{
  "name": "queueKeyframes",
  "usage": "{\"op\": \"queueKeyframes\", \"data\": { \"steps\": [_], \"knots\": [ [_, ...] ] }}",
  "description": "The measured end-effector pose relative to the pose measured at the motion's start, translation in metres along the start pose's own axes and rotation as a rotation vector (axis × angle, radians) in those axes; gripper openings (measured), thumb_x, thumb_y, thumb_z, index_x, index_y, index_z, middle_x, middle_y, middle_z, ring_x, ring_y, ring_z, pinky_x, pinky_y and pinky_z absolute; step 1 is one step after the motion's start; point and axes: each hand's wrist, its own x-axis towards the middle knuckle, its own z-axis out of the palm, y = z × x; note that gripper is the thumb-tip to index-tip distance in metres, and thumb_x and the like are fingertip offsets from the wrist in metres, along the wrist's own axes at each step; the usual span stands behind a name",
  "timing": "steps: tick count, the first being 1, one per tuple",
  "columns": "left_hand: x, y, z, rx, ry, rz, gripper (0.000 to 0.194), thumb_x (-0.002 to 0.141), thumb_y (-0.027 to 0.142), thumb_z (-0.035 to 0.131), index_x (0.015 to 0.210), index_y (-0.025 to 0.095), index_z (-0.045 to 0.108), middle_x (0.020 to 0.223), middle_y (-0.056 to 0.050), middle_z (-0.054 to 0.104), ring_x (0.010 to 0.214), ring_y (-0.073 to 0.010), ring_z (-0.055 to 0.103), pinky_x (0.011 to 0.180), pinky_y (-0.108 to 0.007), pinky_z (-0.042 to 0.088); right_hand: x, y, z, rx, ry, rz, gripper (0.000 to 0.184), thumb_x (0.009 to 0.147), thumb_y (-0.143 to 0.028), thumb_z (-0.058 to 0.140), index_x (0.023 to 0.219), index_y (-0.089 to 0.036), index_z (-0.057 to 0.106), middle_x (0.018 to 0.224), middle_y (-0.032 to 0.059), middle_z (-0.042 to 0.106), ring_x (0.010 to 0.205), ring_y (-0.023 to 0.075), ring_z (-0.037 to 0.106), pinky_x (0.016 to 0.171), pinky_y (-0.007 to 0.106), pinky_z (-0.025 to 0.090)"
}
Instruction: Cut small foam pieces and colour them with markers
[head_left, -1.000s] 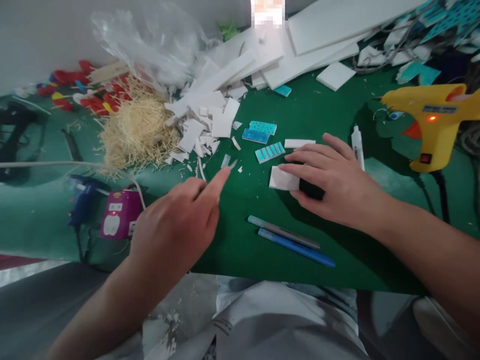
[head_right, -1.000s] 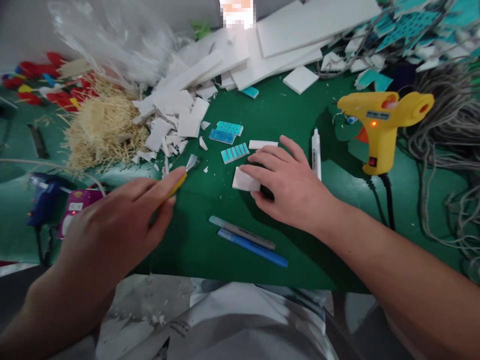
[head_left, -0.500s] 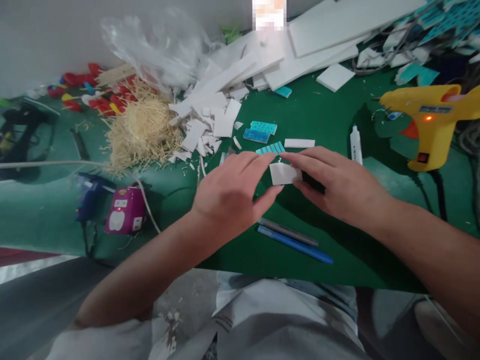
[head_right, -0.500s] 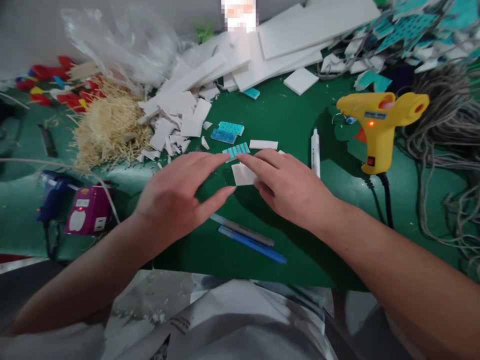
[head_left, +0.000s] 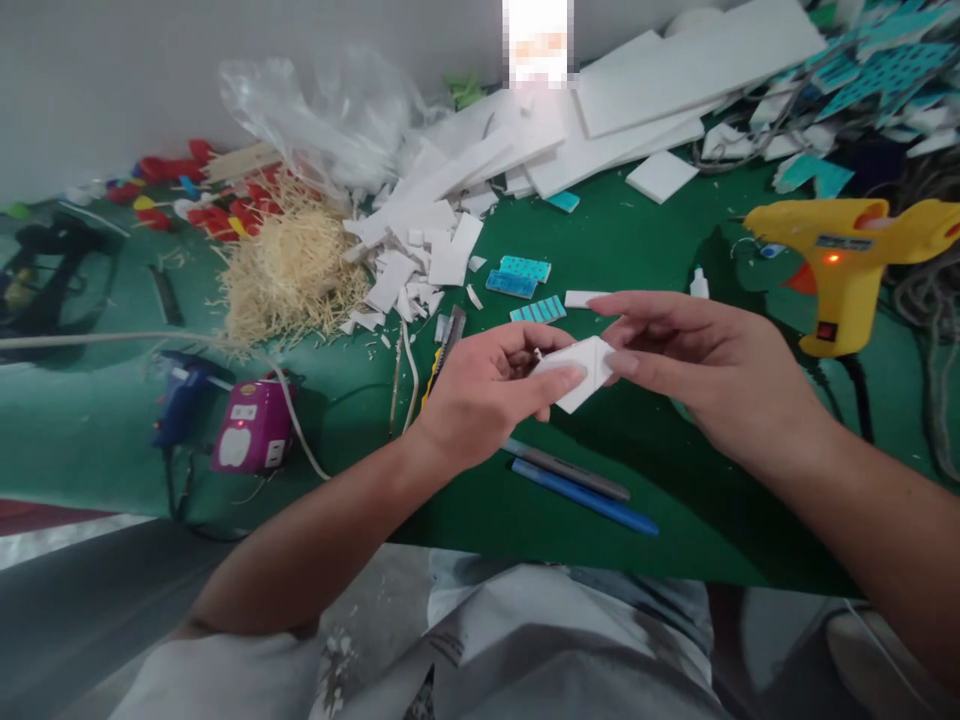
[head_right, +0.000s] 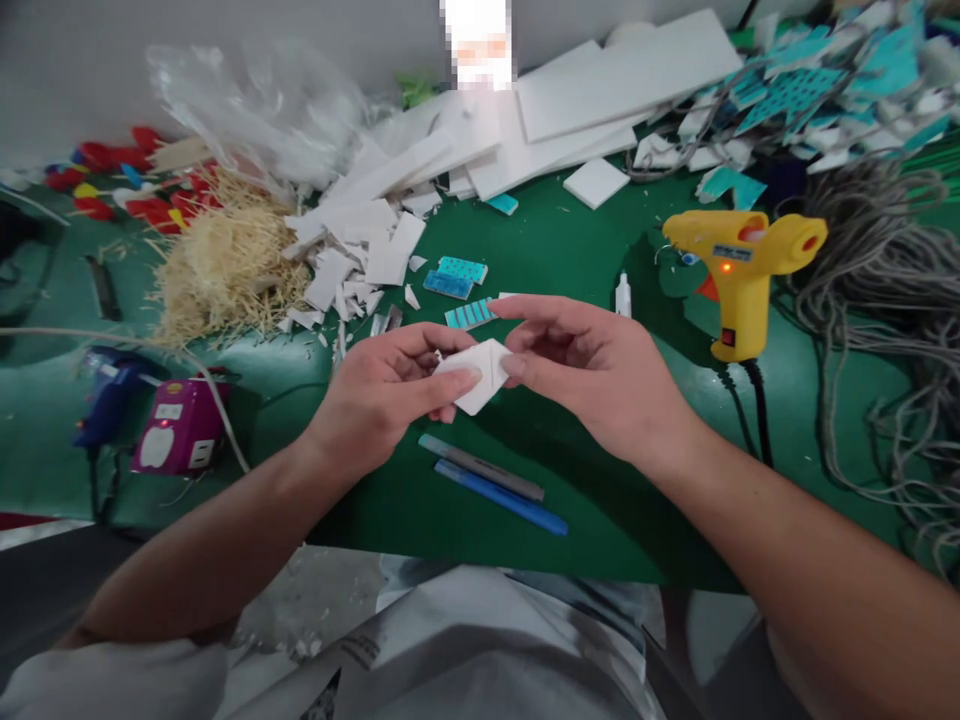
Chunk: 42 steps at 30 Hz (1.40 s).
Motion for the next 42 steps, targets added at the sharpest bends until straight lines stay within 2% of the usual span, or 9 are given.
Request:
{"op": "queueKeyframes", "data": {
  "steps": [7, 12, 19, 23, 26, 28, 33, 38, 42],
  "knots": [
    [-0.003, 0.0, 0.001, -0.197, -0.083, -0.129, 0.034, 0.065, 0.029, 0.094, 0.085, 0.015, 0.071, 0.077, 0.002, 0.068, 0.052, -0.004, 0.054, 0.046, -0.017, 0.039, 0.005, -0.009, 0.005, 0.428, -0.189, 0.243, 0.027, 0.07, -0.02, 0.09, 0.094, -0.032, 0.085, 0.08, -0.0041, 0.077, 0.069, 0.0113, 0.072, 0.072, 0.026, 0.063],
    [-0.001, -0.006, 0.002, -0.203, -0.066, -0.081, 0.031, 0.067, 0.027, 0.09, 0.087, 0.016, 0.069, 0.082, 0.001, 0.069, 0.053, -0.0034, 0.05, 0.042, -0.015, 0.034, 0.007, -0.007, 0.006, 0.491, -0.216, 0.303, 0.024, 0.069, -0.022, 0.09, 0.09, -0.032, 0.085, 0.086, -0.0039, 0.08, 0.076, 0.0123, 0.074, 0.071, 0.025, 0.063],
    [0.001, -0.015, 0.001, 0.077, 0.005, 0.08, 0.02, 0.075, 0.027, 0.08, 0.089, 0.017, 0.07, 0.081, 0.001, 0.07, 0.053, -0.0048, 0.045, 0.048, -0.019, 0.037, 0.004, 0.001, 0.005, -0.011, -0.061, 0.02, 0.018, 0.077, -0.029, 0.079, 0.095, -0.028, 0.083, 0.088, -0.0006, 0.08, 0.075, 0.0147, 0.072, 0.072, 0.03, 0.061],
    [-0.004, -0.017, -0.002, 0.512, 0.072, 0.354, 0.006, 0.084, 0.02, 0.071, 0.09, 0.019, 0.073, 0.082, 0.003, 0.071, 0.049, -0.0043, 0.036, 0.047, -0.02, 0.032, 0.0, 0.001, 0.002, -0.366, -0.094, -0.153, 0.016, 0.084, -0.033, 0.073, 0.095, -0.028, 0.082, 0.088, 0.0008, 0.08, 0.071, 0.0151, 0.069, 0.065, 0.03, 0.056],
    [-0.009, -0.017, -0.004, 0.731, 0.084, 0.59, 0.007, 0.09, 0.016, 0.069, 0.093, 0.02, 0.074, 0.088, 0.001, 0.074, 0.054, -0.0061, 0.044, 0.054, -0.022, 0.037, -0.001, 0.002, 0.0, -0.472, -0.12, -0.244, 0.013, 0.087, -0.035, 0.07, 0.088, -0.027, 0.081, 0.082, 0.001, 0.078, 0.071, 0.0165, 0.069, 0.063, 0.03, 0.053],
    [-0.011, -0.016, -0.005, 0.821, 0.07, 0.635, 0.005, 0.091, 0.018, 0.071, 0.094, 0.02, 0.074, 0.09, -0.001, 0.075, 0.057, -0.0081, 0.05, 0.056, -0.023, 0.038, 0.0, 0.003, -0.002, -0.483, -0.134, -0.282, 0.013, 0.088, -0.036, 0.07, 0.084, -0.027, 0.08, 0.08, 0.0015, 0.078, 0.071, 0.0171, 0.069, 0.061, 0.03, 0.052],
    [-0.013, -0.012, -0.007, 0.821, 0.028, 0.539, 0.006, 0.09, 0.027, 0.072, 0.088, 0.022, 0.076, 0.084, -0.001, 0.076, 0.052, -0.0086, 0.044, 0.052, -0.024, 0.035, 0.002, 0.0, -0.006, -0.457, -0.227, -0.223, 0.014, 0.087, -0.039, 0.071, 0.08, -0.029, 0.078, 0.079, 0.0013, 0.078, 0.069, 0.0178, 0.068, 0.06, 0.03, 0.052],
    [-0.012, 0.001, -0.006, 0.551, -0.035, 0.276, 0.008, 0.078, 0.027, 0.08, 0.077, 0.02, 0.076, 0.066, 0.002, 0.066, 0.047, -0.0057, 0.038, 0.046, -0.021, 0.028, 0.003, -0.008, -0.008, -0.257, -0.365, -0.04, 0.026, 0.083, -0.051, 0.077, 0.076, -0.025, 0.078, 0.075, 0.0024, 0.077, 0.067, 0.0159, 0.068, 0.062, 0.026, 0.053],
    [-0.012, 0.01, -0.004, 0.362, -0.13, 0.094, 0.013, 0.071, 0.028, 0.083, 0.069, 0.017, 0.074, 0.059, 0.002, 0.06, 0.046, -0.0046, 0.034, 0.042, -0.02, 0.022, 0.004, -0.011, -0.009, -0.057, -0.48, 0.056, 0.027, 0.081, -0.048, 0.083, 0.075, -0.023, 0.077, 0.07, 0.0011, 0.074, 0.063, 0.0127, 0.065, 0.059, 0.022, 0.052]
  ]
}}
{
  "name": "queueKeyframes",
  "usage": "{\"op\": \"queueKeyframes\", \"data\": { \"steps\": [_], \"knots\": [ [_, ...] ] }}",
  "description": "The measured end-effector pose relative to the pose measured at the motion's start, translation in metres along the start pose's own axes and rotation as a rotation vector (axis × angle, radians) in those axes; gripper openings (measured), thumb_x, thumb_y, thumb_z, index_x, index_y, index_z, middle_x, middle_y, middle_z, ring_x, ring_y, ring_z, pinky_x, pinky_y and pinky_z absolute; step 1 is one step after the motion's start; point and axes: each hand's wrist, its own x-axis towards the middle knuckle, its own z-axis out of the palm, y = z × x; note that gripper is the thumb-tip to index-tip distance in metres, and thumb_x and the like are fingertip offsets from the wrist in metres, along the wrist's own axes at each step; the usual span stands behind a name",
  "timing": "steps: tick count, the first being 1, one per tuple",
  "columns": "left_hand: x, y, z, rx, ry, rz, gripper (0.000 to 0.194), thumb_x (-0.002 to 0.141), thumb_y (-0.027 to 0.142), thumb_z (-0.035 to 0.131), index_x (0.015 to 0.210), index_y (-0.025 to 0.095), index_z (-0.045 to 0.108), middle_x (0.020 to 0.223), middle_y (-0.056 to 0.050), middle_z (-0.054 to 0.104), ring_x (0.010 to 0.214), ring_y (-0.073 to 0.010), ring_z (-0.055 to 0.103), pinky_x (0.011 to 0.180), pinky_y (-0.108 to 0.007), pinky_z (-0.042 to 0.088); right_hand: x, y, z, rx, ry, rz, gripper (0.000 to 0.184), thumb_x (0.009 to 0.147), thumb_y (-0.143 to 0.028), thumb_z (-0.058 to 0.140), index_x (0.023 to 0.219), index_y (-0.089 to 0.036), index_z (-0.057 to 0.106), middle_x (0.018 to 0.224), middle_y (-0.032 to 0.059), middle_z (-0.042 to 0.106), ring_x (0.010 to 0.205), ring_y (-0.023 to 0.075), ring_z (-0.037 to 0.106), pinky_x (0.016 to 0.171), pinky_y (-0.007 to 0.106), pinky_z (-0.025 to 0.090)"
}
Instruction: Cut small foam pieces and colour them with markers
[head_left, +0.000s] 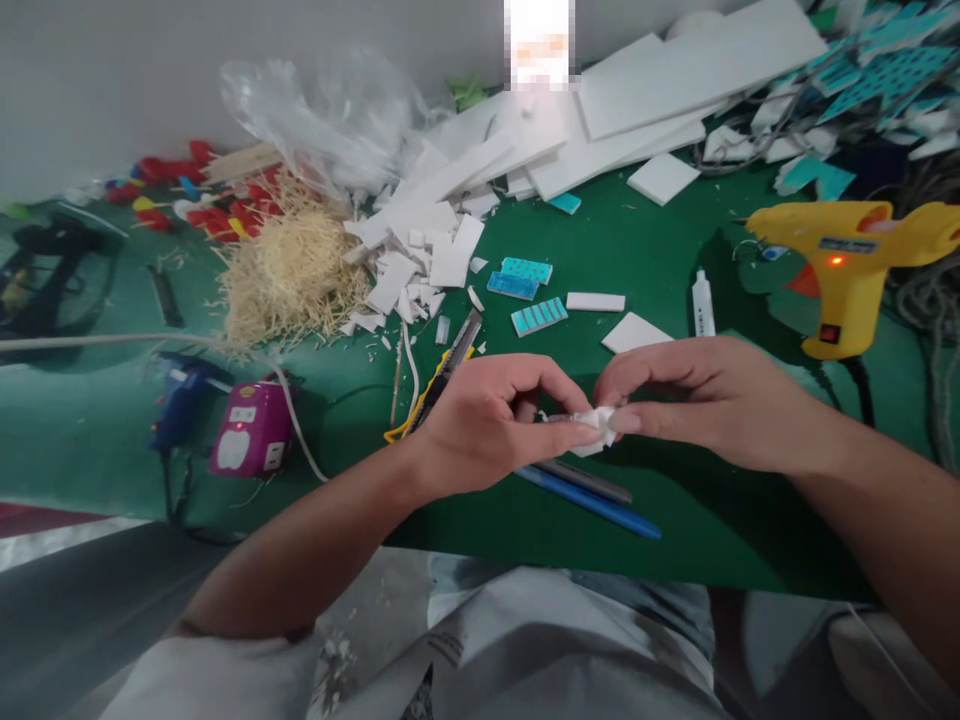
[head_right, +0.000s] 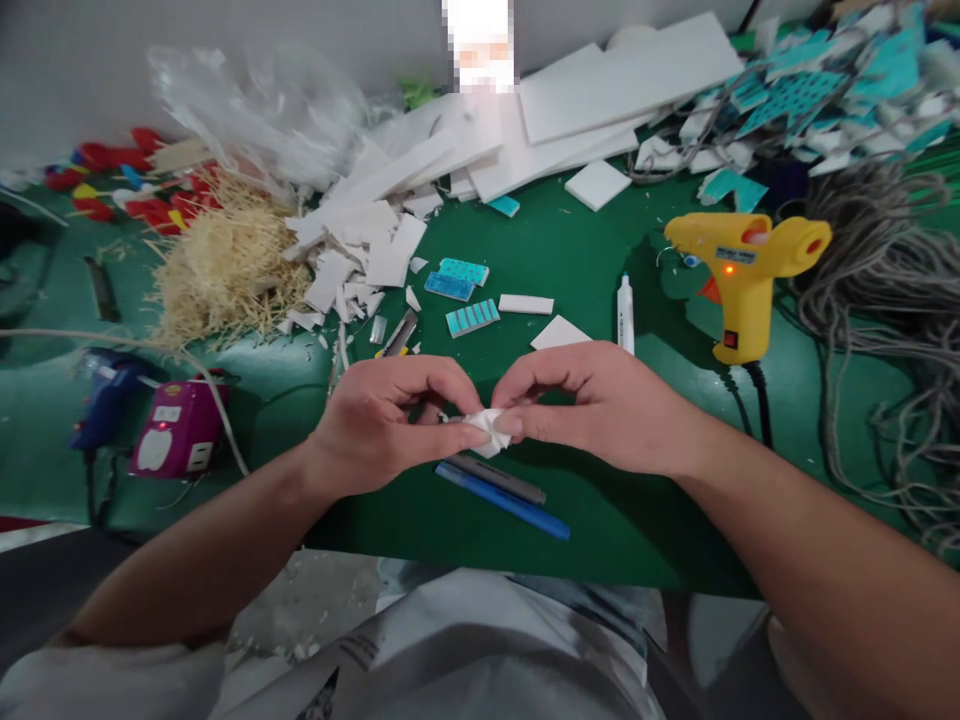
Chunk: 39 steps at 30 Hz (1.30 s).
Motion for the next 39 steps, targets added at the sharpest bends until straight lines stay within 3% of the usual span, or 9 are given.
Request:
{"op": "queueKeyframes", "data": {
  "steps": [4, 9, 20, 26, 29, 35, 39],
  "knots": [
    [0.001, 0.001, 0.0, -0.161, -0.086, -0.041, 0.014, 0.068, 0.026, 0.083, 0.067, 0.017, 0.072, 0.059, 0.002, 0.059, 0.047, -0.0045, 0.034, 0.042, -0.019, 0.023, 0.001, 0.0, -0.001, 0.135, -0.095, 0.038, 0.026, 0.081, -0.046, 0.084, 0.075, -0.022, 0.076, 0.068, 0.0009, 0.073, 0.062, 0.0125, 0.065, 0.057, 0.022, 0.053],
    [0.002, 0.003, 0.0, -0.15, -0.063, -0.069, 0.016, 0.067, 0.028, 0.083, 0.066, 0.017, 0.071, 0.058, 0.002, 0.058, 0.047, -0.0048, 0.035, 0.042, -0.019, 0.024, 0.001, -0.001, 0.0, 0.159, -0.064, 0.068, 0.031, 0.078, -0.049, 0.086, 0.075, -0.021, 0.075, 0.067, 0.0014, 0.072, 0.061, 0.013, 0.066, 0.056, 0.023, 0.055],
    [0.0, 0.002, 0.001, 0.046, 0.109, -0.05, 0.017, 0.069, 0.033, 0.081, 0.067, 0.019, 0.07, 0.056, 0.003, 0.055, 0.048, -0.0063, 0.036, 0.043, -0.02, 0.026, 0.0, 0.0, 0.011, -0.061, 0.155, -0.028, 0.035, 0.082, -0.057, 0.08, 0.078, -0.023, 0.073, 0.073, 0.0018, 0.072, 0.065, 0.0146, 0.063, 0.059, 0.026, 0.049],
    [-0.002, 0.003, 0.002, 0.096, 0.188, 0.009, 0.016, 0.071, 0.027, 0.08, 0.064, 0.019, 0.067, 0.059, 0.003, 0.056, 0.049, -0.006, 0.038, 0.045, -0.02, 0.029, -0.002, 0.0, 0.016, -0.249, 0.266, -0.115, 0.027, 0.088, -0.048, 0.072, 0.079, -0.023, 0.072, 0.076, 0.0017, 0.072, 0.067, 0.0153, 0.061, 0.06, 0.029, 0.047],
    [-0.002, 0.002, 0.0, 0.04, 0.145, 0.013, 0.016, 0.072, 0.026, 0.08, 0.065, 0.02, 0.067, 0.06, 0.003, 0.057, 0.051, -0.0067, 0.04, 0.046, -0.02, 0.03, -0.003, -0.003, 0.017, -0.181, 0.261, -0.098, 0.03, 0.087, -0.052, 0.075, 0.079, -0.023, 0.073, 0.076, 0.0018, 0.072, 0.068, 0.0152, 0.062, 0.06, 0.028, 0.047],
    [0.004, 0.0, -0.005, -0.306, -0.137, -0.106, 0.033, 0.067, 0.04, 0.091, 0.069, 0.017, 0.066, 0.065, -0.001, 0.062, 0.055, -0.0096, 0.05, 0.049, -0.022, 0.037, -0.004, -0.007, 0.013, 0.172, 0.062, 0.029, 0.039, 0.079, -0.06, 0.083, 0.078, -0.022, 0.072, 0.068, 0.001, 0.071, 0.059, 0.0134, 0.066, 0.055, 0.026, 0.054],
    [0.007, -0.001, -0.004, -0.243, 0.006, -0.159, 0.03, 0.065, 0.033, 0.09, 0.075, 0.017, 0.067, 0.064, 0.003, 0.058, 0.051, -0.0054, 0.039, 0.045, -0.02, 0.028, 0.0, -0.003, 0.01, 0.214, 0.127, 0.075, 0.04, 0.076, -0.059, 0.087, 0.078, -0.021, 0.072, 0.067, 0.0017, 0.073, 0.06, 0.0142, 0.069, 0.059, 0.026, 0.059]
  ]
}}
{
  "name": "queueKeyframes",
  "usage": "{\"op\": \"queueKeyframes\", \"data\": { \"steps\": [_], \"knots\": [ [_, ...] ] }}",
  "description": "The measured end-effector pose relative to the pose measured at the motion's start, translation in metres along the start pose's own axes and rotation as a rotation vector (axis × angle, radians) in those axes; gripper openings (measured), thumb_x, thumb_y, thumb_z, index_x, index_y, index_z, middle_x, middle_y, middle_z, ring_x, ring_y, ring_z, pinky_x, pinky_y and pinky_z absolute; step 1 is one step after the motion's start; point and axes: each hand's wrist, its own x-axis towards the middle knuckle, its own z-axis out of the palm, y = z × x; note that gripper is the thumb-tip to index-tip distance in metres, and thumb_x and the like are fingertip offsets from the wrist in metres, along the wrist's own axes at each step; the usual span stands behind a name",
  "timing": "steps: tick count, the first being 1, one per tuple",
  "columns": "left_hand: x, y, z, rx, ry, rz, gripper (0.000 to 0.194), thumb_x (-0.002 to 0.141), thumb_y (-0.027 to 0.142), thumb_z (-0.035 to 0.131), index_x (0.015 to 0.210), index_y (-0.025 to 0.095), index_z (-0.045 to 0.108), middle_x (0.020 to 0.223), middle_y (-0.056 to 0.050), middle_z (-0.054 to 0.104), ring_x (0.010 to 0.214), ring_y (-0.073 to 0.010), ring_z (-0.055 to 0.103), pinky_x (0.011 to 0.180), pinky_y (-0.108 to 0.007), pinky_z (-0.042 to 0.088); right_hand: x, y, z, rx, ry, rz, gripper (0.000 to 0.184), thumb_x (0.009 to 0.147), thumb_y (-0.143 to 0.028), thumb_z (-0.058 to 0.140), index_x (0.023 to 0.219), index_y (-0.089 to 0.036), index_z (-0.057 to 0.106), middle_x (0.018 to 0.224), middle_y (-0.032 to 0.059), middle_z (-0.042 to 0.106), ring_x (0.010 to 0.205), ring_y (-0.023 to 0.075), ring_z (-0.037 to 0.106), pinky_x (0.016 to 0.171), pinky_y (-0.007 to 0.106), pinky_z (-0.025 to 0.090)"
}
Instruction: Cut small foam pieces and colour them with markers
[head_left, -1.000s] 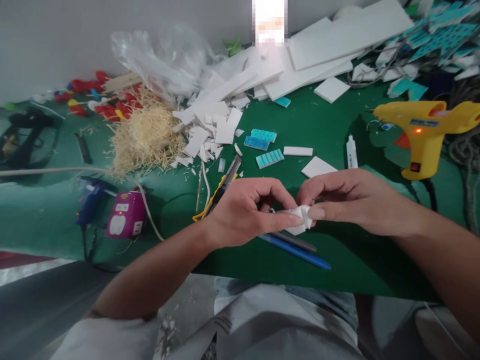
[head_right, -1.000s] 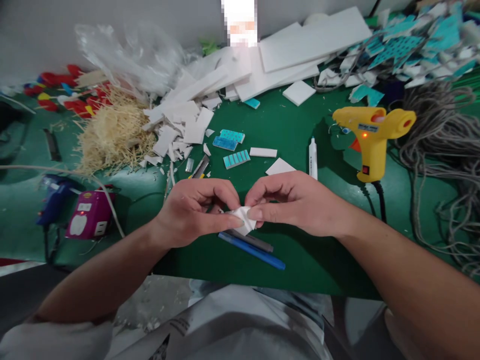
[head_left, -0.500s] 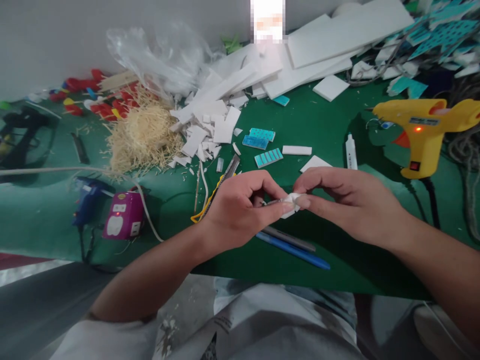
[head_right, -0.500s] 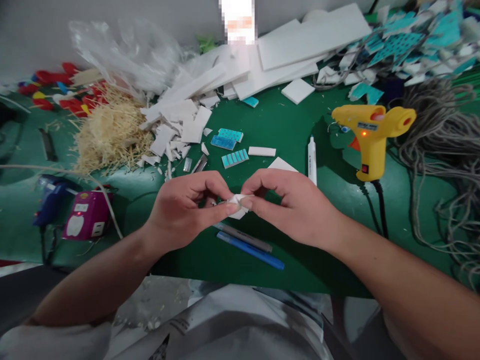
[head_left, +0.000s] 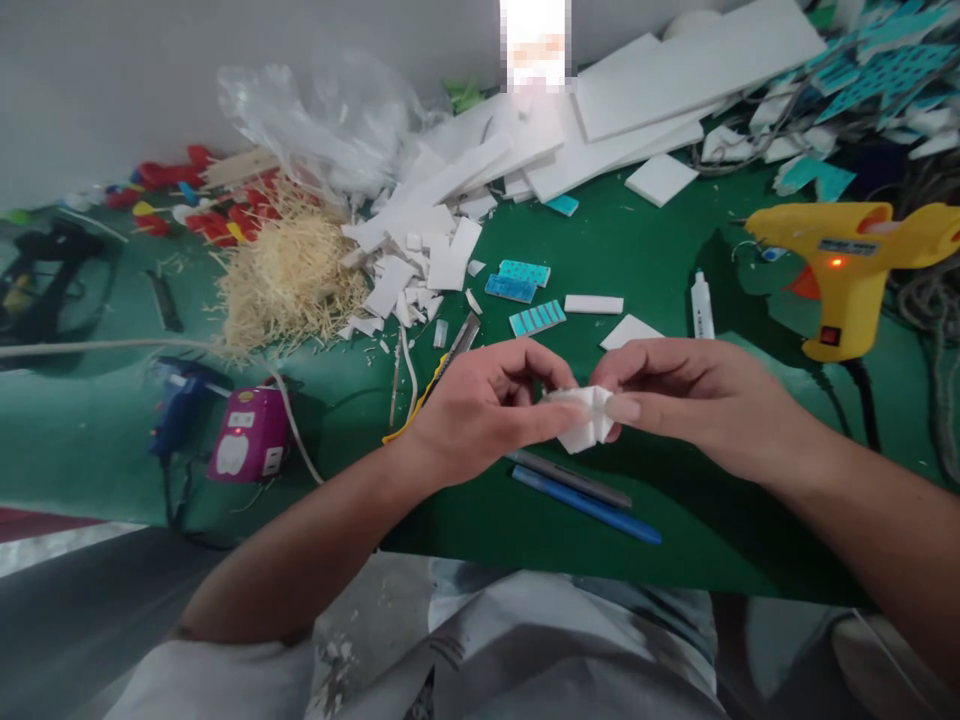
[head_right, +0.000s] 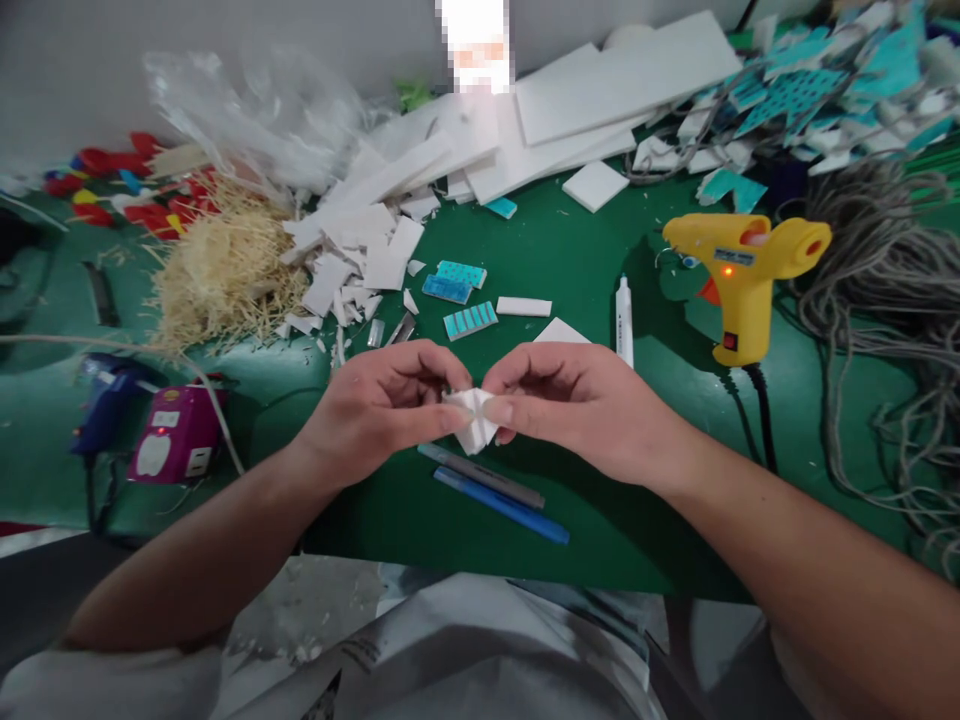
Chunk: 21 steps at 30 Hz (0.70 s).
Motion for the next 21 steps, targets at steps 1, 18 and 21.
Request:
{"op": "queueKeyframes", "data": {
  "steps": [1, 18, 21],
  "knots": [
    [0.0, -0.001, 0.0, 0.028, 0.05, 0.033, 0.026, 0.066, 0.031, 0.087, 0.078, 0.017, 0.068, 0.067, 0.003, 0.06, 0.049, -0.0043, 0.036, 0.044, -0.02, 0.026, 0.001, 0.001, 0.0, 0.002, 0.019, -0.005, 0.04, 0.075, -0.058, 0.088, 0.078, -0.021, 0.073, 0.067, 0.0016, 0.073, 0.061, 0.0145, 0.07, 0.059, 0.027, 0.06],
    [0.008, -0.017, -0.009, 0.37, 0.19, 0.234, 0.027, 0.086, 0.029, 0.073, 0.109, 0.019, 0.08, 0.075, 0.002, 0.063, 0.05, -0.0049, 0.037, 0.046, -0.021, 0.03, 0.001, 0.016, -0.006, -0.69, 0.306, -0.439, 0.007, 0.089, -0.027, 0.07, 0.095, -0.026, 0.072, 0.092, 0.0029, 0.081, 0.079, 0.0193, 0.076, 0.073, 0.034, 0.063],
    [0.012, -0.023, -0.01, 0.659, 0.12, 0.274, 0.036, 0.09, 0.028, 0.068, 0.124, 0.019, 0.076, 0.089, 0.0, 0.071, 0.052, -0.0062, 0.042, 0.049, -0.021, 0.036, 0.006, 0.024, -0.013, -0.916, 0.228, -0.68, 0.016, 0.093, -0.019, 0.063, 0.103, -0.025, 0.073, 0.109, 0.0055, 0.082, 0.101, 0.0224, 0.078, 0.086, 0.037, 0.063]
  ]
}}
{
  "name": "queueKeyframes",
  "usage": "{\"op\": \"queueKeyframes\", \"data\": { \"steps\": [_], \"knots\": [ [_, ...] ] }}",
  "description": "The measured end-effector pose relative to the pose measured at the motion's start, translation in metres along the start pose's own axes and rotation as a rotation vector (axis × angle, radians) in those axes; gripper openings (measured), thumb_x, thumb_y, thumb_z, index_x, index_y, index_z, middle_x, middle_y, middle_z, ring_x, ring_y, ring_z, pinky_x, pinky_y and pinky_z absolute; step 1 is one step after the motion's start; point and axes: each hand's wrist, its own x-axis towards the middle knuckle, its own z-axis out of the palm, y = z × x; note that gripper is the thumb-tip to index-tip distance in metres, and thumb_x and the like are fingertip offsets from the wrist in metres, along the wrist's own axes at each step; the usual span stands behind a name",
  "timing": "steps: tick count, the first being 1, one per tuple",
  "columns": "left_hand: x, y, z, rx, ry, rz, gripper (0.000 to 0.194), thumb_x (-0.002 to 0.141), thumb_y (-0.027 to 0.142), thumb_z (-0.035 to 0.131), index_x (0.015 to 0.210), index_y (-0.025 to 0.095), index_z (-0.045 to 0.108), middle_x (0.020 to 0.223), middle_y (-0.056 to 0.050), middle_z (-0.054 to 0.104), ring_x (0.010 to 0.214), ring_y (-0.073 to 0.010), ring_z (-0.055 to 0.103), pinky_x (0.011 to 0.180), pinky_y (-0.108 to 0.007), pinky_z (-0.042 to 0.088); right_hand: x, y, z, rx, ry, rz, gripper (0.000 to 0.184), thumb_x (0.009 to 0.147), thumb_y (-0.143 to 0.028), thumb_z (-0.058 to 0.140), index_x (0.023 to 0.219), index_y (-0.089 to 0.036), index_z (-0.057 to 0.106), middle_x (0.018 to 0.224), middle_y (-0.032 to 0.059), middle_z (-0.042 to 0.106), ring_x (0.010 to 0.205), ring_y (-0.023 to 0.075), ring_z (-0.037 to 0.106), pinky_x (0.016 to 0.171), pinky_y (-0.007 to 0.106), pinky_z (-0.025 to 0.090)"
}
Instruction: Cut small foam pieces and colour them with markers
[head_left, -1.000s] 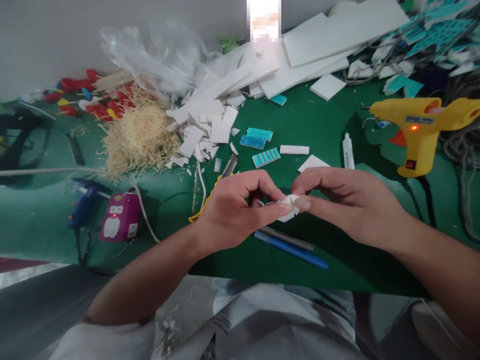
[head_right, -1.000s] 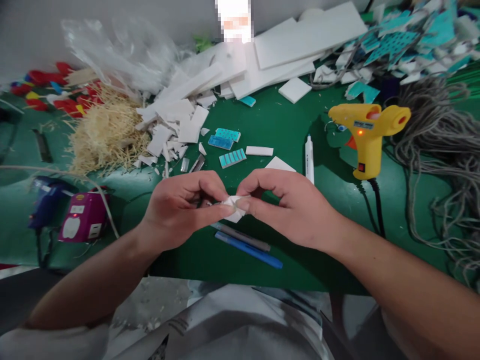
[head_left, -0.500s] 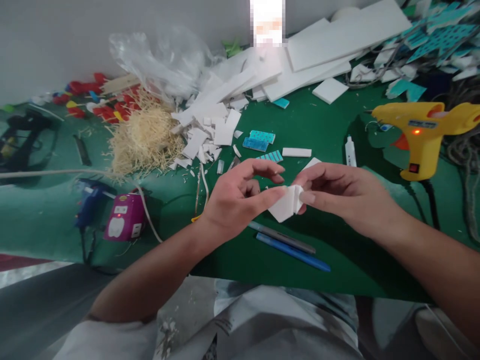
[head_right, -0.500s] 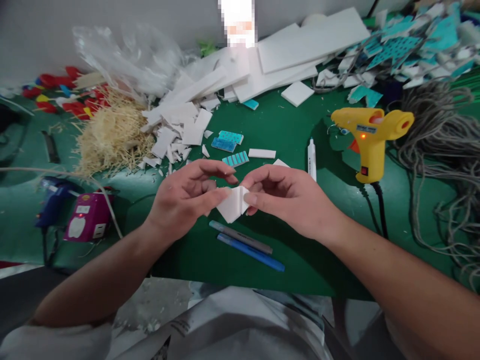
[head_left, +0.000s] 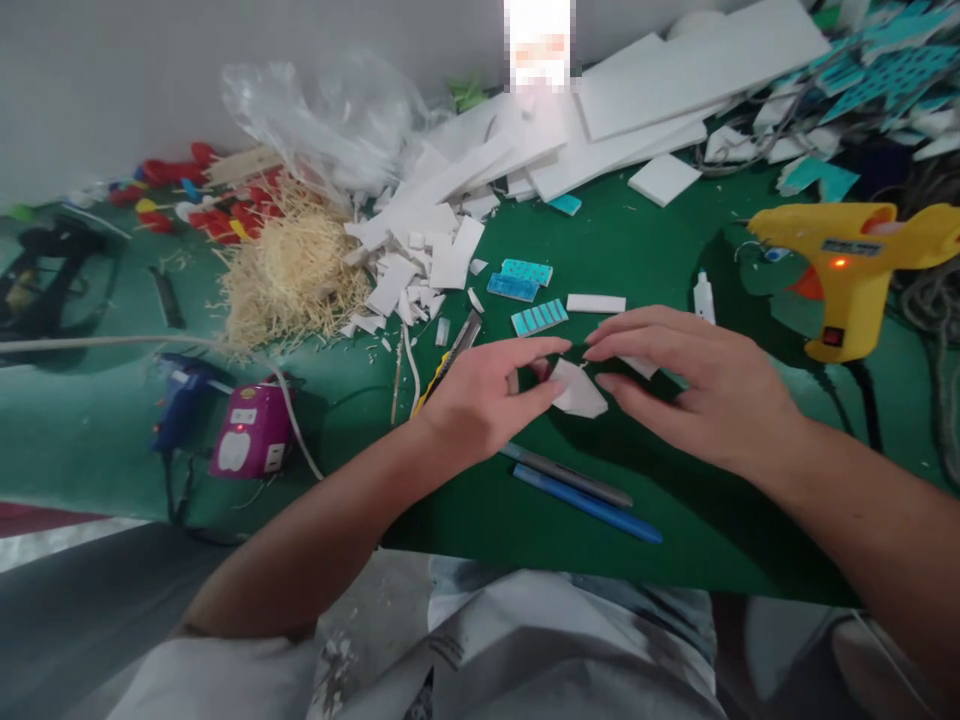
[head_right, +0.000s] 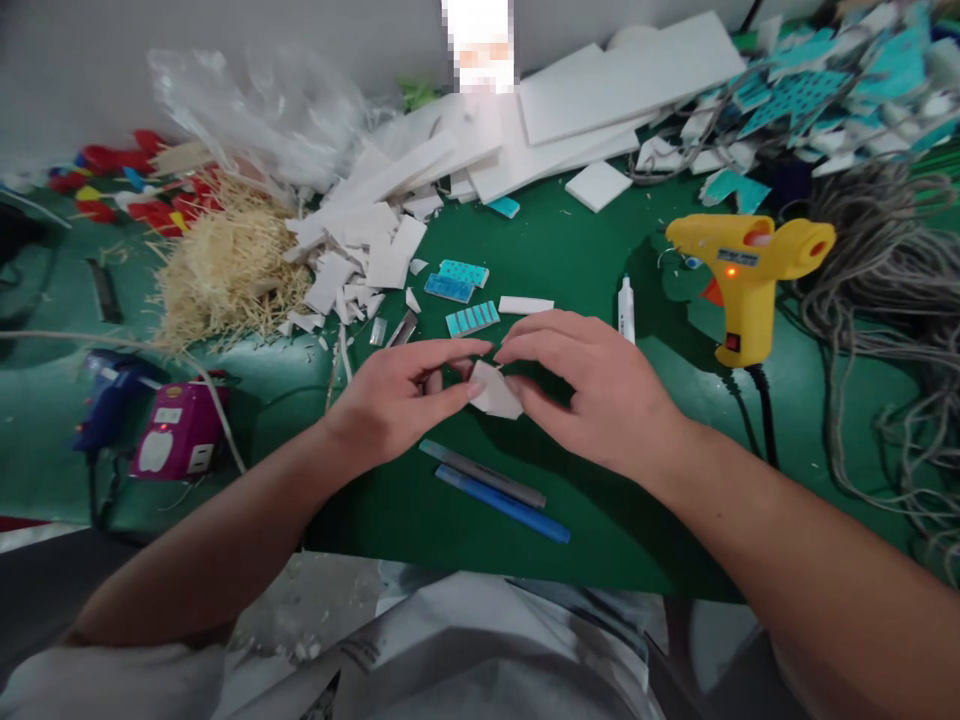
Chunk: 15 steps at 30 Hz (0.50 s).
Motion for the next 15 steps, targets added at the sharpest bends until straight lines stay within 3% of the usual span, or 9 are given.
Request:
{"op": "queueKeyframes", "data": {
  "steps": [3, 5, 7, 10, 15],
  "knots": [
    [-0.002, 0.001, -0.003, 0.399, 0.077, 0.165, 0.041, 0.097, 0.026, 0.06, 0.136, 0.019, 0.067, 0.117, -0.007, 0.074, 0.077, -0.0134, 0.064, 0.066, -0.024, 0.049, -0.001, 0.009, 0.005, -0.073, -0.073, -0.152, 0.024, 0.094, -0.013, 0.058, 0.108, -0.023, 0.074, 0.117, 0.0084, 0.081, 0.112, 0.024, 0.076, 0.092, 0.041, 0.062],
    [-0.007, 0.006, -0.013, 0.647, 0.127, 0.212, 0.035, 0.101, 0.028, 0.055, 0.133, 0.019, 0.068, 0.119, -0.009, 0.074, 0.093, -0.0194, 0.07, 0.069, -0.027, 0.05, -0.001, 0.011, 0.006, -0.077, -0.102, -0.209, 0.027, 0.092, -0.01, 0.056, 0.11, -0.02, 0.074, 0.119, 0.0102, 0.08, 0.114, 0.0254, 0.075, 0.096, 0.044, 0.061],
    [-0.017, 0.012, -0.027, 0.868, 0.132, 0.159, 0.026, 0.101, 0.031, 0.055, 0.114, 0.019, 0.073, 0.098, -0.007, 0.075, 0.084, -0.0227, 0.071, 0.062, -0.03, 0.046, -0.001, 0.012, 0.005, -0.07, -0.127, -0.247, 0.029, 0.091, -0.008, 0.056, 0.112, -0.018, 0.074, 0.12, 0.0105, 0.08, 0.116, 0.0262, 0.074, 0.101, 0.046, 0.059],
    [-0.036, 0.016, -0.045, 1.066, 0.179, -0.01, 0.021, 0.099, 0.035, 0.057, 0.093, 0.022, 0.071, 0.083, -0.005, 0.072, 0.076, -0.0246, 0.069, 0.06, -0.031, 0.042, -0.001, 0.009, 0.002, -0.077, -0.176, -0.285, 0.03, 0.091, -0.008, 0.056, 0.114, -0.016, 0.074, 0.121, 0.0095, 0.08, 0.116, 0.0257, 0.074, 0.105, 0.046, 0.057],
    [-0.06, 0.013, -0.05, 1.092, 0.043, -0.146, 0.017, 0.098, 0.039, 0.062, 0.098, 0.023, 0.069, 0.088, -0.005, 0.073, 0.079, -0.0261, 0.07, 0.059, -0.031, 0.041, 0.0, 0.006, -0.001, -0.12, -0.229, -0.306, 0.029, 0.093, -0.014, 0.056, 0.114, -0.015, 0.076, 0.121, 0.0102, 0.08, 0.114, 0.0261, 0.074, 0.107, 0.047, 0.055]
  ]
}}
